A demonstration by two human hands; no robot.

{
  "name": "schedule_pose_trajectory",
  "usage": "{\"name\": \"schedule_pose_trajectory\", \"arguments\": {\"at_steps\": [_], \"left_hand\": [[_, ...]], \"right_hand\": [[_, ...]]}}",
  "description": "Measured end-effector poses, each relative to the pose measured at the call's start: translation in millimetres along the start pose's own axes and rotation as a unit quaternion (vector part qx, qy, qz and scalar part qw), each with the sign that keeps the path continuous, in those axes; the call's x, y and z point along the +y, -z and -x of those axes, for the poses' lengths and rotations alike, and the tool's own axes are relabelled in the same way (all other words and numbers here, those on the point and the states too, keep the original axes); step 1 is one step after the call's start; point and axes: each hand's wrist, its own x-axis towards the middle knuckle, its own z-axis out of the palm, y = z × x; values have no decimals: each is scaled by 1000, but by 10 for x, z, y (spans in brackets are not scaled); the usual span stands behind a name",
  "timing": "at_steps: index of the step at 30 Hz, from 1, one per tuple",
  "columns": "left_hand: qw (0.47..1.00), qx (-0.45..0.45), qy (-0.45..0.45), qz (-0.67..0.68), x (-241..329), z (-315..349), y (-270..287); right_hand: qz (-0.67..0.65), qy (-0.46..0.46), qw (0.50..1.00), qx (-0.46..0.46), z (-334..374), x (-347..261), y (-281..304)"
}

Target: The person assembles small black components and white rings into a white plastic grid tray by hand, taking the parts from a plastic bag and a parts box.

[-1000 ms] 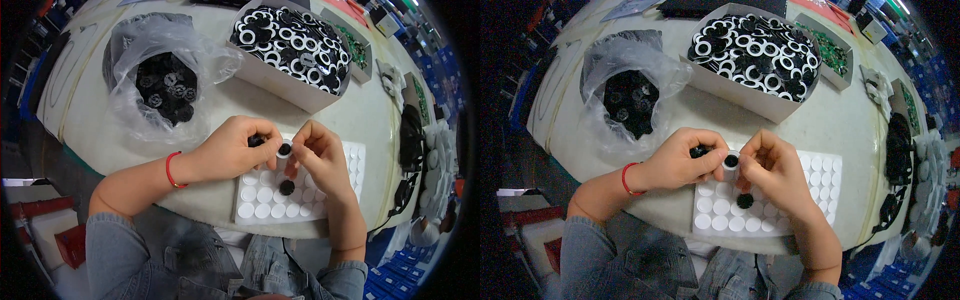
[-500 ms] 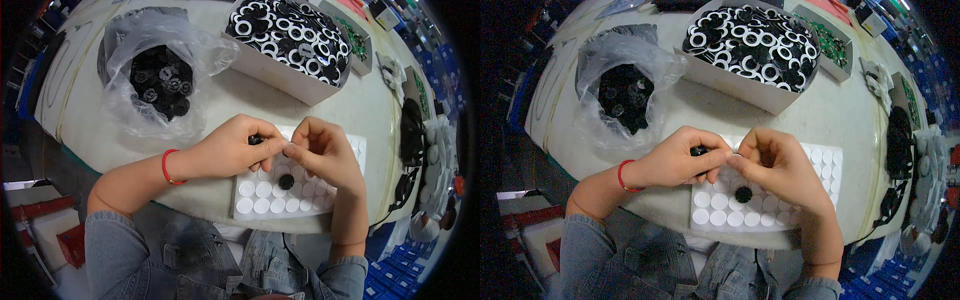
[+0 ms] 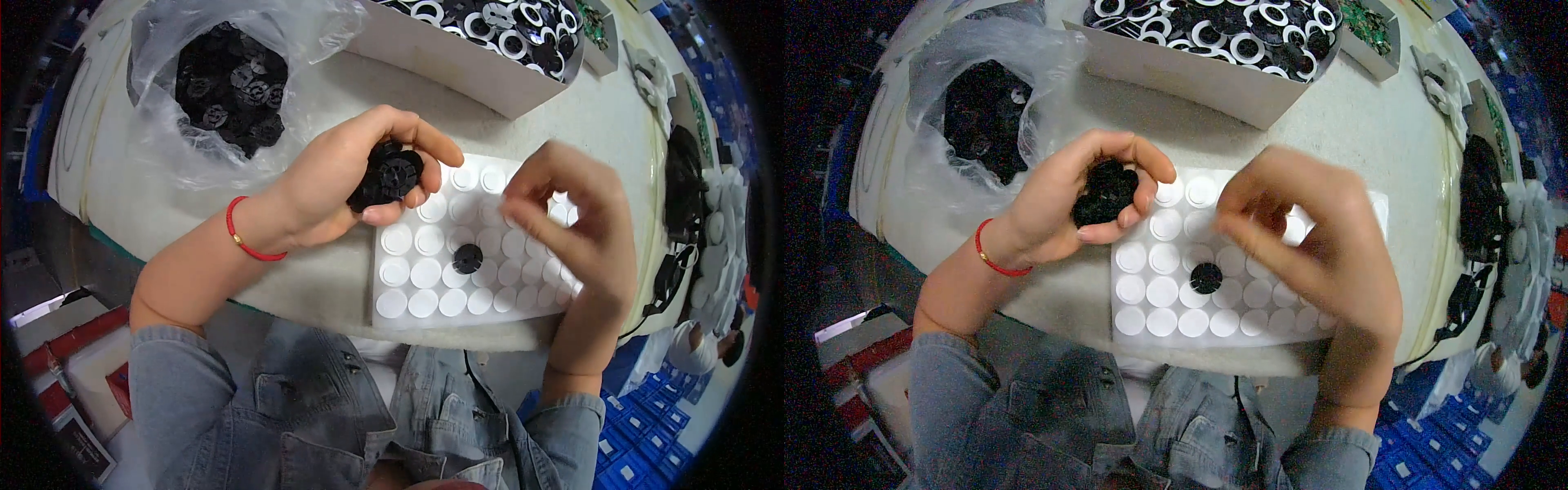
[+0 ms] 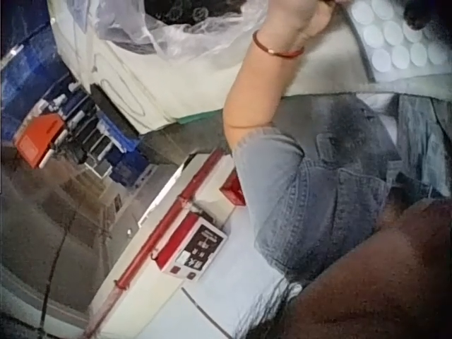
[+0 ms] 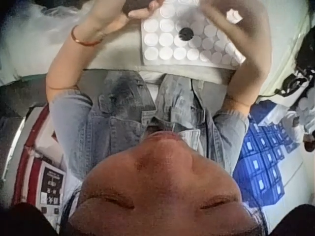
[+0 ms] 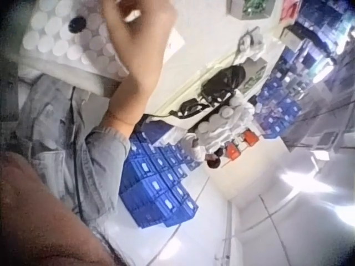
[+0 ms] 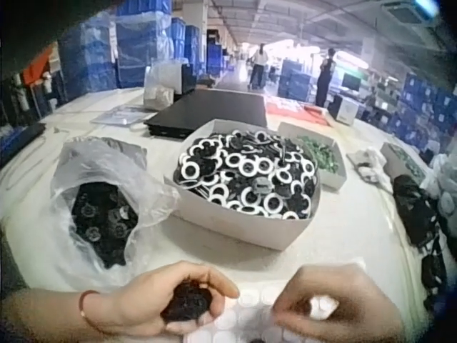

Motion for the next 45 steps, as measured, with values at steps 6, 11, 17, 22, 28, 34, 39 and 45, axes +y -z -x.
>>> {"name": "schedule_pose_trajectory", "arguments": {"at_steps": [6, 11, 17, 22, 28, 34, 39, 45], "left_hand": [[998, -35, -4, -44, 0, 19, -26], [990, -70, 15, -122, 34, 42, -73], [967, -85, 70, -232, 40, 104, -157], [963, -25, -1, -267, 52, 113, -154], [979, -5, -75, -192, 58, 22, -17], [978, -2, -35, -204, 9, 11, -68], [964, -57, -35, -257, -6, 12, -52], [959, -75, -56, -267, -38, 21, -62]], "right_hand": [[88, 37, 987, -133, 43, 69, -232], [12, 24, 997, -79, -13, -7, -249], [131, 175, 969, 115, -13, -31, -416], [152, 151, 964, 156, -25, -129, -478], [64, 84, 990, -90, 30, -102, -480], [49, 58, 988, -133, -26, -79, -569], [26, 160, 967, -197, -35, 75, -481], [-179, 104, 961, -183, 26, -137, -195]]}}
